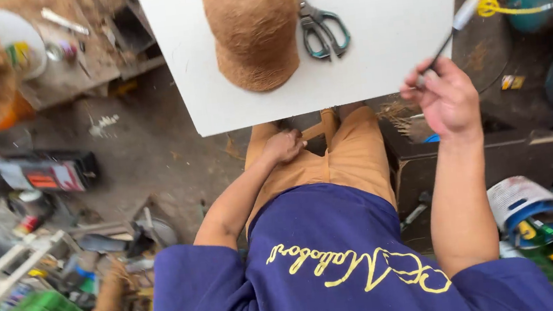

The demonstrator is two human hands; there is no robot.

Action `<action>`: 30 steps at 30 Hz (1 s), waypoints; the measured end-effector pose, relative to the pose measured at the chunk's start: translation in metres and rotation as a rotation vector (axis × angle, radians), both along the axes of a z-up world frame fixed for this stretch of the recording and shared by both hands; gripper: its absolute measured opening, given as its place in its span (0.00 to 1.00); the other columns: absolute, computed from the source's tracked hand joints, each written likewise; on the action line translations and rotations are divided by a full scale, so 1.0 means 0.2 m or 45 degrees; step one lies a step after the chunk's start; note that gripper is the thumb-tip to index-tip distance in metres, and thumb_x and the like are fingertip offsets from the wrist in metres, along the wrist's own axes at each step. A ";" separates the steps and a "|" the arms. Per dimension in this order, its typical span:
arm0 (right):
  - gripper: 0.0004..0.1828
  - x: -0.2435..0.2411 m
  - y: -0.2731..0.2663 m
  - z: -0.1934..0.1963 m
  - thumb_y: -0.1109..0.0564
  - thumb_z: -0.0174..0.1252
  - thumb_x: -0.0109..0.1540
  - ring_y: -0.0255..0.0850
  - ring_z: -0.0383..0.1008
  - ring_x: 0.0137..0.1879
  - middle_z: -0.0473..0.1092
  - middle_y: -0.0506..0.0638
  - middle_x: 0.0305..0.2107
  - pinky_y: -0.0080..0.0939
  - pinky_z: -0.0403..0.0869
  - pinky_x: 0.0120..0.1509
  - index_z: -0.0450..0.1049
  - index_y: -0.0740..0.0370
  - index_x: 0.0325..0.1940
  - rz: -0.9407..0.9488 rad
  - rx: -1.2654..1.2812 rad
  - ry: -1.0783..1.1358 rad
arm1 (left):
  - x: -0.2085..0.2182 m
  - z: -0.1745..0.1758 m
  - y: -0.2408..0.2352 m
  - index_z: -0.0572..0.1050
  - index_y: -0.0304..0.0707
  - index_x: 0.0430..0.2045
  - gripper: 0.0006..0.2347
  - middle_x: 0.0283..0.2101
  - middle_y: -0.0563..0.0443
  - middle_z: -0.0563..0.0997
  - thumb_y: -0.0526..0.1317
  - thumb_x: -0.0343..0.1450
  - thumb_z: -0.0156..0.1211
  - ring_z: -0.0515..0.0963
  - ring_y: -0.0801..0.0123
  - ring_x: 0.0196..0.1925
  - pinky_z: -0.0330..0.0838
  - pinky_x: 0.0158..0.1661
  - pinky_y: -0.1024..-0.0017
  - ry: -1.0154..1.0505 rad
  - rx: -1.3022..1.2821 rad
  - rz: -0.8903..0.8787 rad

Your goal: The person trims the brim of a coconut fiber hat using shears. They inspect the hat, move it around the workspace, and use a marker to make marks on the brim.

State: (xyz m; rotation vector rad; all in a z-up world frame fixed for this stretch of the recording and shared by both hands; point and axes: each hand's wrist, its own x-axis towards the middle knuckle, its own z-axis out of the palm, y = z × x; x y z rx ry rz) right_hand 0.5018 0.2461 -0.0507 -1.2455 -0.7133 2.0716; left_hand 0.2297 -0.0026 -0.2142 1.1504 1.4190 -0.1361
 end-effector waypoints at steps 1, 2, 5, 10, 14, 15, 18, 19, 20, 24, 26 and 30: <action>0.12 -0.15 0.07 0.06 0.62 0.52 0.63 0.44 0.80 0.48 0.73 0.56 0.38 0.46 0.84 0.52 0.69 0.62 0.51 0.104 0.031 -0.072 | 0.02 -0.10 -0.01 0.72 0.43 0.50 0.21 0.48 0.33 0.79 0.57 0.72 0.46 0.80 0.43 0.53 0.73 0.53 0.51 0.042 0.015 -0.022; 0.12 -0.26 0.10 0.04 0.62 0.52 0.63 0.44 0.80 0.48 0.73 0.56 0.38 0.46 0.84 0.52 0.69 0.62 0.51 0.137 0.035 -0.086 | 0.04 -0.14 -0.05 0.72 0.43 0.50 0.21 0.48 0.33 0.79 0.57 0.72 0.46 0.80 0.43 0.53 0.73 0.53 0.51 0.027 0.019 0.010; 0.10 -0.59 0.29 -0.02 0.61 0.50 0.57 0.51 0.80 0.45 0.71 0.62 0.32 0.49 0.83 0.50 0.70 0.66 0.41 0.254 0.157 -0.010 | 0.08 -0.29 -0.02 0.74 0.41 0.49 0.19 0.47 0.33 0.79 0.52 0.71 0.49 0.82 0.43 0.50 0.75 0.48 0.50 0.192 0.121 -0.055; 0.07 -0.82 0.33 -0.08 0.64 0.48 0.62 0.47 0.74 0.52 0.72 0.58 0.43 0.40 0.79 0.52 0.71 0.62 0.40 0.398 0.084 -0.015 | 0.19 -0.61 -0.18 0.72 0.35 0.52 0.20 0.49 0.32 0.78 0.48 0.73 0.41 0.78 0.39 0.46 0.72 0.42 0.49 0.106 -0.043 0.057; 0.08 -0.84 0.21 -0.26 0.58 0.48 0.61 0.53 0.71 0.61 0.70 0.59 0.54 0.51 0.76 0.63 0.70 0.61 0.40 0.332 -0.141 0.058 | 0.16 -0.67 -0.10 0.76 0.30 0.48 0.17 0.55 0.35 0.77 0.43 0.70 0.50 0.78 0.49 0.54 0.73 0.49 0.60 -0.107 -0.513 -0.107; 0.08 -0.83 0.18 -0.33 0.60 0.49 0.62 0.55 0.71 0.63 0.69 0.62 0.55 0.52 0.76 0.65 0.71 0.65 0.42 0.255 -0.131 0.143 | 0.17 -0.75 -0.12 0.71 0.33 0.55 0.25 0.61 0.38 0.71 0.52 0.70 0.46 0.72 0.48 0.60 0.66 0.56 0.58 -0.193 -0.525 -0.155; 0.10 -0.74 0.08 -0.43 0.60 0.51 0.62 0.60 0.68 0.69 0.66 0.66 0.60 0.56 0.75 0.70 0.70 0.68 0.45 0.119 -0.105 0.188 | 0.26 -0.77 -0.20 0.63 0.37 0.64 0.34 0.70 0.41 0.60 0.63 0.70 0.40 0.62 0.49 0.69 0.57 0.64 0.57 -0.363 -0.680 -0.178; 0.12 -0.72 0.07 -0.44 0.58 0.53 0.62 0.63 0.65 0.72 0.65 0.67 0.62 0.59 0.74 0.72 0.69 0.68 0.46 0.052 -0.037 0.173 | 0.26 -0.77 -0.18 0.59 0.39 0.66 0.36 0.71 0.42 0.57 0.65 0.69 0.37 0.59 0.49 0.70 0.55 0.65 0.57 -0.411 -0.776 -0.169; 0.12 -0.72 0.07 -0.46 0.58 0.53 0.62 0.63 0.65 0.72 0.65 0.67 0.62 0.59 0.74 0.72 0.69 0.68 0.46 0.052 -0.041 0.180 | 0.22 -0.70 -0.19 0.59 0.39 0.66 0.36 0.71 0.42 0.57 0.65 0.69 0.37 0.59 0.49 0.70 0.55 0.65 0.57 -0.406 -0.779 -0.165; 0.11 -0.61 0.07 -0.45 0.57 0.53 0.64 0.58 0.68 0.71 0.66 0.67 0.61 0.58 0.73 0.76 0.73 0.65 0.48 0.112 0.147 0.131 | 0.17 -0.64 -0.10 0.49 0.45 0.72 0.41 0.75 0.45 0.47 0.69 0.66 0.28 0.51 0.52 0.75 0.49 0.68 0.58 -0.571 -1.021 -0.119; 0.12 -0.56 0.08 -0.46 0.58 0.52 0.64 0.60 0.67 0.72 0.65 0.69 0.62 0.60 0.72 0.78 0.74 0.65 0.49 0.113 0.162 0.167 | 0.19 -0.69 -0.09 0.50 0.45 0.71 0.40 0.75 0.45 0.48 0.69 0.66 0.29 0.51 0.52 0.75 0.48 0.68 0.58 -0.573 -0.977 -0.060; 0.13 -0.46 0.13 -0.52 0.58 0.51 0.65 0.60 0.71 0.67 0.66 0.69 0.62 0.57 0.72 0.74 0.74 0.68 0.49 0.150 0.195 0.119 | 0.10 -0.87 0.04 0.51 0.46 0.71 0.39 0.75 0.46 0.48 0.67 0.67 0.31 0.51 0.53 0.75 0.47 0.69 0.58 -0.569 -0.851 0.045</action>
